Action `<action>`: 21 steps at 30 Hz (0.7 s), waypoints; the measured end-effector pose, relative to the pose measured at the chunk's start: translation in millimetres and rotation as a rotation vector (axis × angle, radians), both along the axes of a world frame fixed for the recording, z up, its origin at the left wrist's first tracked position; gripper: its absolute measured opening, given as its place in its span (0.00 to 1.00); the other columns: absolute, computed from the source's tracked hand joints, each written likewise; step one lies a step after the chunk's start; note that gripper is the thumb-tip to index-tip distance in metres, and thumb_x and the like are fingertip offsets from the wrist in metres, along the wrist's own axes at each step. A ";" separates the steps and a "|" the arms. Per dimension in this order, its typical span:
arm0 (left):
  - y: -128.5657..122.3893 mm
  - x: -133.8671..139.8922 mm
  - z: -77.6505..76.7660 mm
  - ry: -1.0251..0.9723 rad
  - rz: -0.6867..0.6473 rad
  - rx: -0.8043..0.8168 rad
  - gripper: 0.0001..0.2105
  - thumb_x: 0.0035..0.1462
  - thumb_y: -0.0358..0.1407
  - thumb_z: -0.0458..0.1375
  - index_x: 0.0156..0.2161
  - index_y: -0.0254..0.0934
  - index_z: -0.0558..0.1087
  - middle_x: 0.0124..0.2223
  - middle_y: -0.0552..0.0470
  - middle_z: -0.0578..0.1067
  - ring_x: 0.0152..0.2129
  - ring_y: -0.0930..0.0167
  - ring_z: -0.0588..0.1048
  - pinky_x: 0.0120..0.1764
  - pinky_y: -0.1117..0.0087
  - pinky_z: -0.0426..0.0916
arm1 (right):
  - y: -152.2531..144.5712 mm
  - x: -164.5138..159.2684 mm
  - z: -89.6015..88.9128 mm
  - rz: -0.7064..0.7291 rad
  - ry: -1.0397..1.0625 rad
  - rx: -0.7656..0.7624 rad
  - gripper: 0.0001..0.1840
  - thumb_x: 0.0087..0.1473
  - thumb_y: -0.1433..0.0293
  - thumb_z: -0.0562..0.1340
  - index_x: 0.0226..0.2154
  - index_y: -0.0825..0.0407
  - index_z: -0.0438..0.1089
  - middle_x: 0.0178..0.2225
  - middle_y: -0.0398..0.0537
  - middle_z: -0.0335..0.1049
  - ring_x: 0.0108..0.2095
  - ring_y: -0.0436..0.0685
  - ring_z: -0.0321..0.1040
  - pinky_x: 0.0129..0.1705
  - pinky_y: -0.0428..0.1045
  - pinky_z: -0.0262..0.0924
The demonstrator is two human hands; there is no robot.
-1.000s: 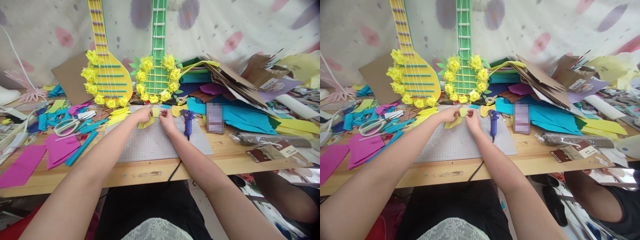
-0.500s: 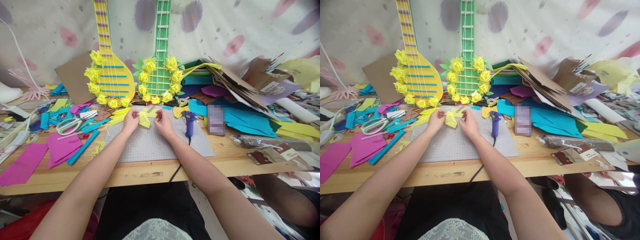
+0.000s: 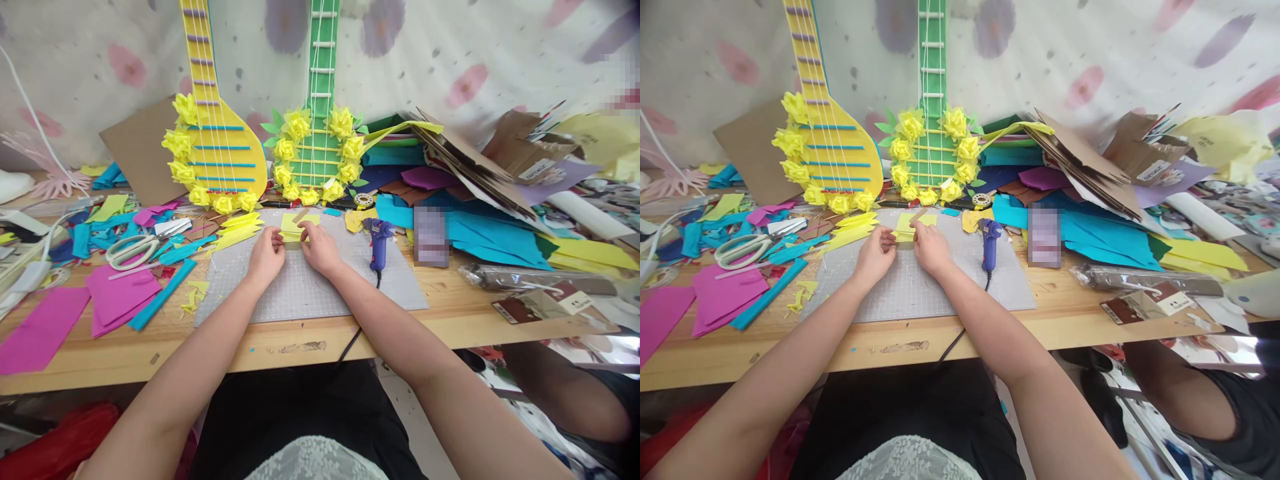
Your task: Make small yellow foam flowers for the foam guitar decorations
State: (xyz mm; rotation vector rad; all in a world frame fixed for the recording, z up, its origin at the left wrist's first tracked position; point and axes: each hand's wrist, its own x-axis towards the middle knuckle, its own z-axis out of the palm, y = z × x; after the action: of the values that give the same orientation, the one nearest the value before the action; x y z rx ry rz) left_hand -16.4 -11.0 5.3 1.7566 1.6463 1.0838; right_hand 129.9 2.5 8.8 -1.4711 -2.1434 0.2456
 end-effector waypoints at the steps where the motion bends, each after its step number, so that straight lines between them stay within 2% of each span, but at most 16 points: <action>1: -0.9 -1.2 1.0 0.065 -0.002 0.010 0.18 0.45 0.25 0.50 0.45 0.37 0.62 0.39 0.49 0.72 0.32 0.73 0.72 0.39 0.69 0.68 | 0.4 0.7 -0.3 -0.005 0.004 -0.008 0.22 0.47 0.78 0.49 0.47 0.53 0.58 0.36 0.48 0.69 0.40 0.56 0.60 0.40 0.50 0.54; 4: -0.5 -6.0 1.4 0.258 0.001 0.035 0.18 0.46 0.28 0.53 0.45 0.39 0.64 0.37 0.51 0.74 0.35 0.69 0.71 0.39 0.66 0.65 | 1.9 4.5 -1.5 0.001 0.024 -0.031 0.22 0.46 0.78 0.50 0.46 0.52 0.58 0.35 0.46 0.69 0.39 0.56 0.60 0.37 0.49 0.54; 6: 1.2 -8.8 0.4 0.319 0.006 0.018 0.17 0.48 0.30 0.53 0.45 0.40 0.65 0.36 0.53 0.75 0.35 0.68 0.70 0.39 0.66 0.64 | 3.1 6.9 -3.0 0.008 0.038 -0.058 0.21 0.46 0.78 0.50 0.45 0.51 0.59 0.34 0.45 0.70 0.37 0.55 0.61 0.35 0.48 0.54; 14: 6.6 -10.8 0.3 0.339 -0.025 0.034 0.18 0.48 0.31 0.54 0.47 0.39 0.65 0.38 0.54 0.76 0.35 0.68 0.69 0.39 0.68 0.62 | 7.9 10.4 -7.0 -0.014 0.184 -0.166 0.21 0.44 0.77 0.53 0.44 0.49 0.58 0.33 0.41 0.70 0.30 0.51 0.62 0.33 0.46 0.54; 21: 11.4 -5.9 1.8 0.285 0.080 -0.036 0.15 0.50 0.33 0.53 0.45 0.39 0.66 0.36 0.53 0.76 0.35 0.69 0.70 0.37 0.68 0.62 | 9.7 7.8 -7.0 -0.097 0.259 -0.251 0.21 0.45 0.74 0.54 0.45 0.49 0.56 0.32 0.42 0.70 0.29 0.52 0.64 0.32 0.47 0.54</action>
State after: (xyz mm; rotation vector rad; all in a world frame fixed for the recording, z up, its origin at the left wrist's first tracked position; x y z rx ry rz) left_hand -22.4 0.4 7.1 1.9052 1.9066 0.8613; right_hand 137.7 12.2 1.7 -1.5789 -1.8807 0.6528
